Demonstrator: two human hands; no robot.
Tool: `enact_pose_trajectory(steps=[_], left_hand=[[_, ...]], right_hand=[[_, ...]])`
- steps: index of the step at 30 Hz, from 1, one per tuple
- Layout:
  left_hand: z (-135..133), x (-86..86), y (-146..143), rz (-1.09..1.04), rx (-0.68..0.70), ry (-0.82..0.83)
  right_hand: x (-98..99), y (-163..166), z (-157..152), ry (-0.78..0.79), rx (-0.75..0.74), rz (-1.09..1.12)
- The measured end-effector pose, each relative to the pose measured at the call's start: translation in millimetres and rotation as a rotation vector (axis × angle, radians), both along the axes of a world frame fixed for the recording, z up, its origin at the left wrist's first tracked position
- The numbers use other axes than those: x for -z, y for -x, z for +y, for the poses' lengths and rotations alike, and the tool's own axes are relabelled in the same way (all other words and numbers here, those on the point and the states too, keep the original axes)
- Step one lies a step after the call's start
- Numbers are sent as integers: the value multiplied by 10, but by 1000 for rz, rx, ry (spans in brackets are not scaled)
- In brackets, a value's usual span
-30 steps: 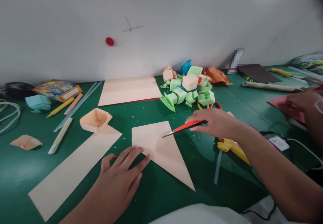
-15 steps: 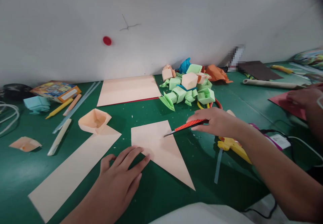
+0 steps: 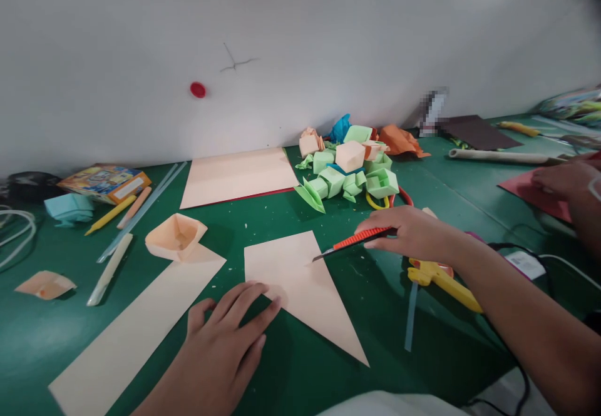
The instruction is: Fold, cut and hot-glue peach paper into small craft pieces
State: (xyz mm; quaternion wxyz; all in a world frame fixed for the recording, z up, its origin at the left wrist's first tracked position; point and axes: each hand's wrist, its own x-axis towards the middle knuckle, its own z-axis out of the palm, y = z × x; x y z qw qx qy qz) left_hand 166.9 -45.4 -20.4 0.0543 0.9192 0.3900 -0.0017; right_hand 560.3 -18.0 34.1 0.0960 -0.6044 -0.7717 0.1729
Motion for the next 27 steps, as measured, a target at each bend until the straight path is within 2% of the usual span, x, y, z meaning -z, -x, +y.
enact_pose_trajectory(steps=[8, 16, 27], left_hand=[[6, -8, 14, 11, 13, -7], [15, -6, 17, -17, 37, -40], [1, -28, -12, -1, 29, -63]], right_hand=[[-52, -70, 8, 81, -1, 33], [22, -258, 10, 55, 14, 47], [-18, -301, -65, 70, 93, 49]])
